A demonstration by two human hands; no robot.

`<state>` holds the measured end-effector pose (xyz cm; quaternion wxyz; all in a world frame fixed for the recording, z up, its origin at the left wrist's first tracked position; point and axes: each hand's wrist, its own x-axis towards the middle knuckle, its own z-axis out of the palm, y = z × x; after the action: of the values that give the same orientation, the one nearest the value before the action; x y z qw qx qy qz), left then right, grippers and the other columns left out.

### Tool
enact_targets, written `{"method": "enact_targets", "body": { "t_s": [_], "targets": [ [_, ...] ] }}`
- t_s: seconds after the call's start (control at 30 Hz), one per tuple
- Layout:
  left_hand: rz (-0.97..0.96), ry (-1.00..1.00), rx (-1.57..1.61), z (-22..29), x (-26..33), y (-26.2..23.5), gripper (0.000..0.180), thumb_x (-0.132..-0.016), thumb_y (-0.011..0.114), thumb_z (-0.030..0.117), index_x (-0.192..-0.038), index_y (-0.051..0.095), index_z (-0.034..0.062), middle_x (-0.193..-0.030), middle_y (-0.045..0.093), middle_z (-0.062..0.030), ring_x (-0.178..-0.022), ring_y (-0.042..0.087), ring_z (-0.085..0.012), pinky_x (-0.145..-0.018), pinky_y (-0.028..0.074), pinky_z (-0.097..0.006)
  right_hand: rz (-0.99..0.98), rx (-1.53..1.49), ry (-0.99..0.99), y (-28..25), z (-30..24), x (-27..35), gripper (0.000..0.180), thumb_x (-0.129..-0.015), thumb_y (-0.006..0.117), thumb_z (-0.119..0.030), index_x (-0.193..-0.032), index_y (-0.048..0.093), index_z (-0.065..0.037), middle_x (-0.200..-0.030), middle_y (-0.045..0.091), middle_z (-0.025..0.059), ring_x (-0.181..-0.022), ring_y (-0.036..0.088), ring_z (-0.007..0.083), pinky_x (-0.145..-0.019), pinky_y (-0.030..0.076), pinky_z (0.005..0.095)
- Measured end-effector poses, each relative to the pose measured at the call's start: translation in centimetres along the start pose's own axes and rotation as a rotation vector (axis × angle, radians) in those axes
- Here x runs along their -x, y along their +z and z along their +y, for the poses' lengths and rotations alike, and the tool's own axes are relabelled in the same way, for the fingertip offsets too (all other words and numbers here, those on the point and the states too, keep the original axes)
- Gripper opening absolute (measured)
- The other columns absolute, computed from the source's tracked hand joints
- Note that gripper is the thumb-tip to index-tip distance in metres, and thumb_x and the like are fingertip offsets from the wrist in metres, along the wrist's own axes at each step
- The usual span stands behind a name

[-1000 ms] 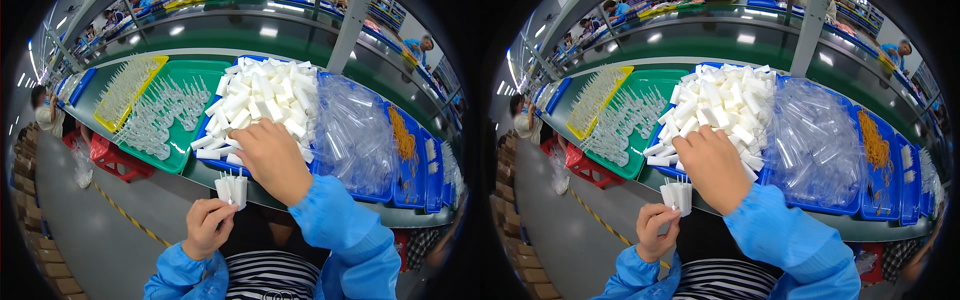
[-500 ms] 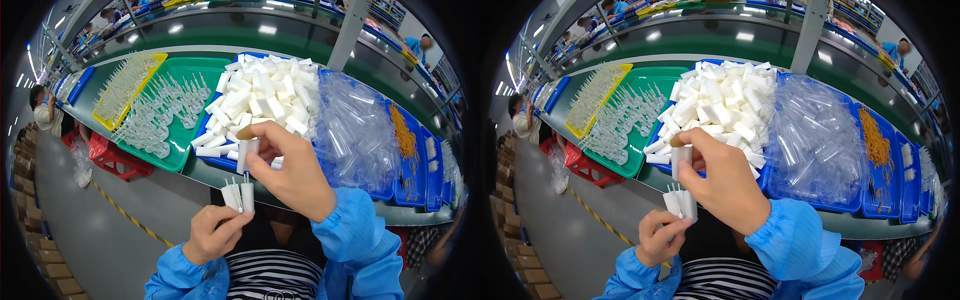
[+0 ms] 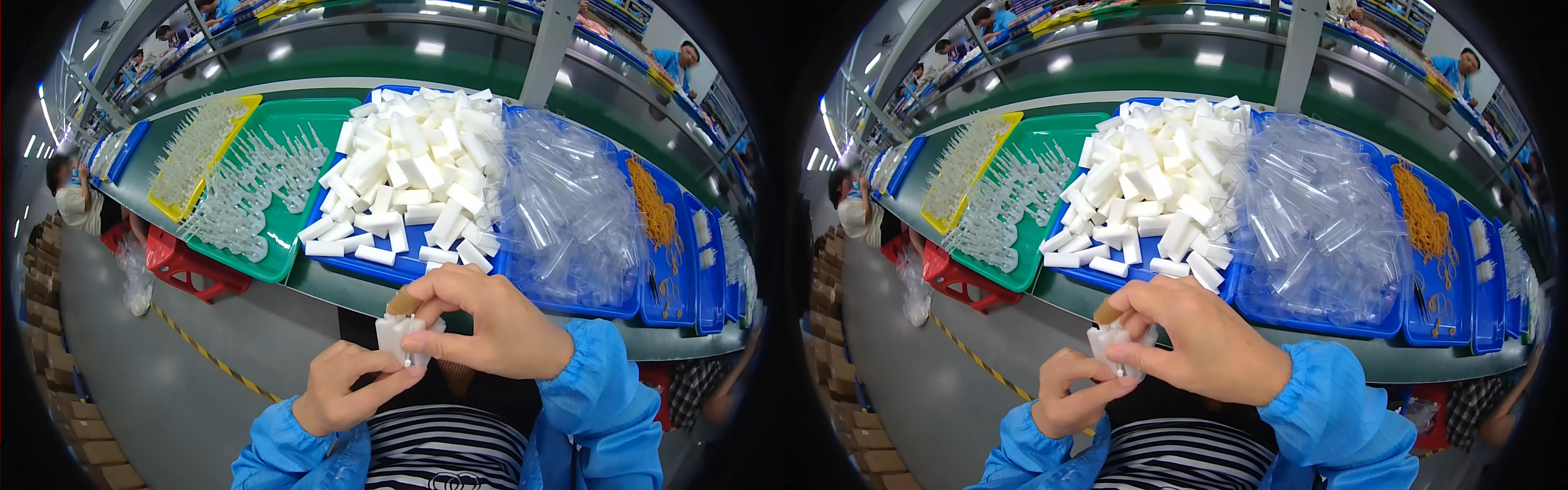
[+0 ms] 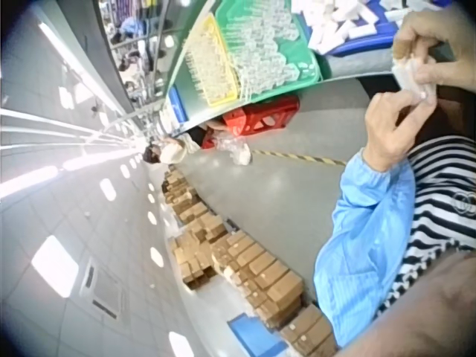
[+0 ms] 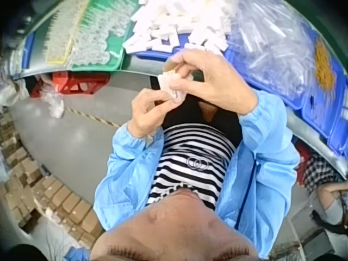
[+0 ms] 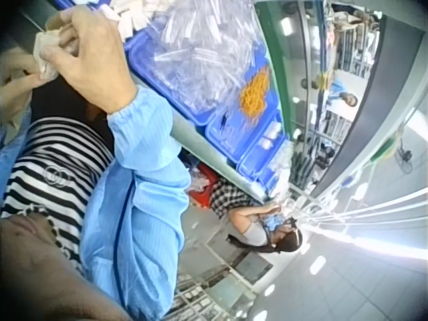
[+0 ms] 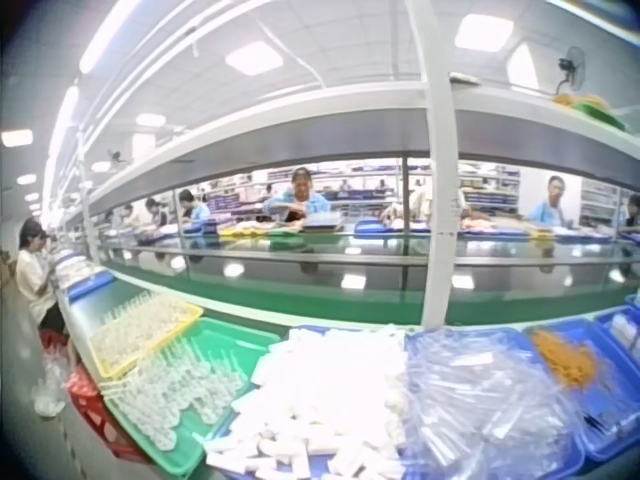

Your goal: The person assembles small white cylindrical components by inserting them into clear plastic tubes. They then secure the assembled units with rubber bands and place them into a blue tray. The process is repeated continuously with materials organized in trays on the table.

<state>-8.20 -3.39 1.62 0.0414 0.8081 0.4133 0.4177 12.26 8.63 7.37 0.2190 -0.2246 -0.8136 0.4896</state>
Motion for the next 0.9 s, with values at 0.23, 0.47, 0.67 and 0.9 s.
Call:
{"method": "enact_targets", "body": {
  "t_s": [0.23, 0.47, 0.67, 0.9],
  "targets": [
    [0.138, 0.081, 0.115, 0.3, -1.0, 0.9, 0.035, -0.070, 0.082, 0.003, -0.102, 0.068, 0.0107, -0.087, 0.070, -0.0011, -0.067, 0.063, -0.0159, -0.057, 0.045, -0.030, 0.061, -0.113, 0.011, -0.1, -1.1, 1.9, 0.027, -0.085, 0.076, -0.022, -0.100, 0.063, -0.005, -0.083, 0.067, 0.0053, -0.078, 0.063, 0.0229, -0.081, 0.044, 0.0365],
    [0.122, -0.014, 0.106, 2.3, -2.7, 2.1, 0.049, -0.071, 0.087, 0.008, -0.115, 0.065, 0.0087, -0.124, 0.058, -0.0153, -0.100, 0.064, -0.0280, -0.076, 0.054, -0.035, 0.281, -0.171, 0.002, -0.6, -0.8, 5.4, 0.033, -0.080, 0.084, -0.021, -0.098, 0.062, -0.005, -0.091, 0.062, 0.0065, -0.080, 0.062, 0.0223, -0.077, 0.047, 0.0346],
    [-0.026, -0.293, 0.487, 5.1, -3.9, 4.6, 0.048, -0.083, 0.081, 0.012, -0.124, 0.058, 0.0027, -0.139, 0.046, -0.0239, -0.119, 0.059, -0.0325, -0.098, 0.051, -0.042, 0.418, -0.142, 0.000, -0.4, 0.0, 9.5, 0.031, -0.080, 0.083, -0.016, -0.098, 0.062, -0.003, -0.091, 0.060, 0.0089, -0.085, 0.059, 0.0236, -0.070, 0.050, 0.0335],
    [0.009, -0.428, 0.717, 7.4, -4.5, 8.8, 0.040, -0.078, 0.082, 0.001, -0.116, 0.068, 0.0024, -0.135, 0.058, -0.0257, -0.120, 0.063, -0.0320, -0.097, 0.053, -0.038, 0.526, 0.029, 0.012, -0.9, 0.1, 14.0, 0.031, -0.078, 0.085, -0.012, -0.099, 0.064, -0.002, -0.097, 0.064, 0.0104, -0.088, 0.061, 0.0236, -0.073, 0.052, 0.0338]
  ]
}}
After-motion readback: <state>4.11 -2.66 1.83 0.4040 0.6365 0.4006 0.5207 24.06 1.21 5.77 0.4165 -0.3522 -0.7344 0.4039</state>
